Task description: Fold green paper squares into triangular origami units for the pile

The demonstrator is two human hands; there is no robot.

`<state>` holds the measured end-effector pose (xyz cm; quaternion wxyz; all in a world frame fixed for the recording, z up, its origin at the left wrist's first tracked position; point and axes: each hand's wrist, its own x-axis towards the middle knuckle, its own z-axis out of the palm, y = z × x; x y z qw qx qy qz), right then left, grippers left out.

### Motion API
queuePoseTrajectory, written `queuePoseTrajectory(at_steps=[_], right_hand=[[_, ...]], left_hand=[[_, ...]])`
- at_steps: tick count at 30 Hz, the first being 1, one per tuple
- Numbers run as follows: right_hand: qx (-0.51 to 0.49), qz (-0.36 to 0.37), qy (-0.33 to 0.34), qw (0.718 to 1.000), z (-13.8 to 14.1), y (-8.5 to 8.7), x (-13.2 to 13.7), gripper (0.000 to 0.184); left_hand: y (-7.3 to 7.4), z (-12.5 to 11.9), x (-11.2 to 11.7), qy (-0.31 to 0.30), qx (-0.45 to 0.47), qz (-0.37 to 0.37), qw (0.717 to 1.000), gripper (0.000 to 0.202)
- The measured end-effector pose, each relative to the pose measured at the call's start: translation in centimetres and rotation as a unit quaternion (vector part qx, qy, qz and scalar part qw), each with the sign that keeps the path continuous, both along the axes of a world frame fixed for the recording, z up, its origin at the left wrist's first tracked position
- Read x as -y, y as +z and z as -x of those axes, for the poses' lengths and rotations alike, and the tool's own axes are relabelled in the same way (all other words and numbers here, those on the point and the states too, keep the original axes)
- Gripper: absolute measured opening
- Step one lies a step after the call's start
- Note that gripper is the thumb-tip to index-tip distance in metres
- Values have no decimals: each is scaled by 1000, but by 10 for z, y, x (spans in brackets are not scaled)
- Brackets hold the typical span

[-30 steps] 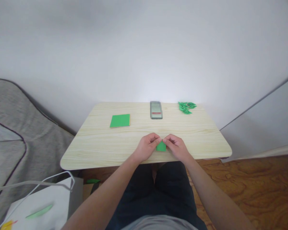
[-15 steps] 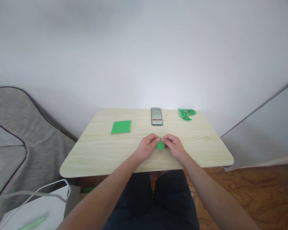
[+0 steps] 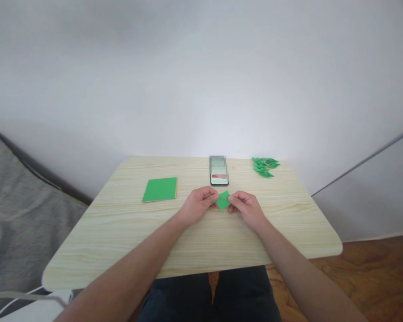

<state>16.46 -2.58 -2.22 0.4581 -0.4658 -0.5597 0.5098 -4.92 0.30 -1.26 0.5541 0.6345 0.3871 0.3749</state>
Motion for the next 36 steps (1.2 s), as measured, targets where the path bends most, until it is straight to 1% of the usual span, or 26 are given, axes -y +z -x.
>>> queuePoseTrajectory(at_steps=[3,6,9,13,16,18,21,23,26,27,29,30,32,36], right_hand=[[4,1,10,1000,0,3,4,31],[9,-5,18,1000,2,6,8,28],[9,-15,-2,1000,2,7,9,28],[-18,-15,-34,999,3,8,9,31],[-29,-6,-60,998,3,6,10,30],[-21,-13,-67,997,4,4,13,28],[3,-49,-84,995,5,2,21,23],[48,-92,-107,989,5,2,27,17],[162,-189,-116,962,4,5,35,5],[197,-220,-109,949,4,6,36,4],[244,-265,-91,928,4,7,39,8],[257,-277,-84,922,4,7,40,10],[263,-285,-75,919,4,6,41,14],[255,-266,-68,927,5,2,42,19]], left_hand=[[2,1,1,-1,31,12,999,28],[4,2,2,10,34,10,999,25],[6,3,3,16,30,5,999,24],[7,2,7,0,39,16,999,25],[6,-1,11,-5,42,14,999,26],[3,-3,13,-1,46,3,999,27],[1,-5,16,14,24,-31,999,27],[1,-5,19,30,-3,-57,998,27],[7,-5,24,40,-37,-106,993,29],[10,-4,25,37,-48,-126,990,27],[13,-3,27,26,-66,-157,985,21],[14,-3,27,18,-73,-165,983,18],[13,-4,27,6,-83,-166,983,13],[9,-6,27,-8,-109,-149,983,10]])
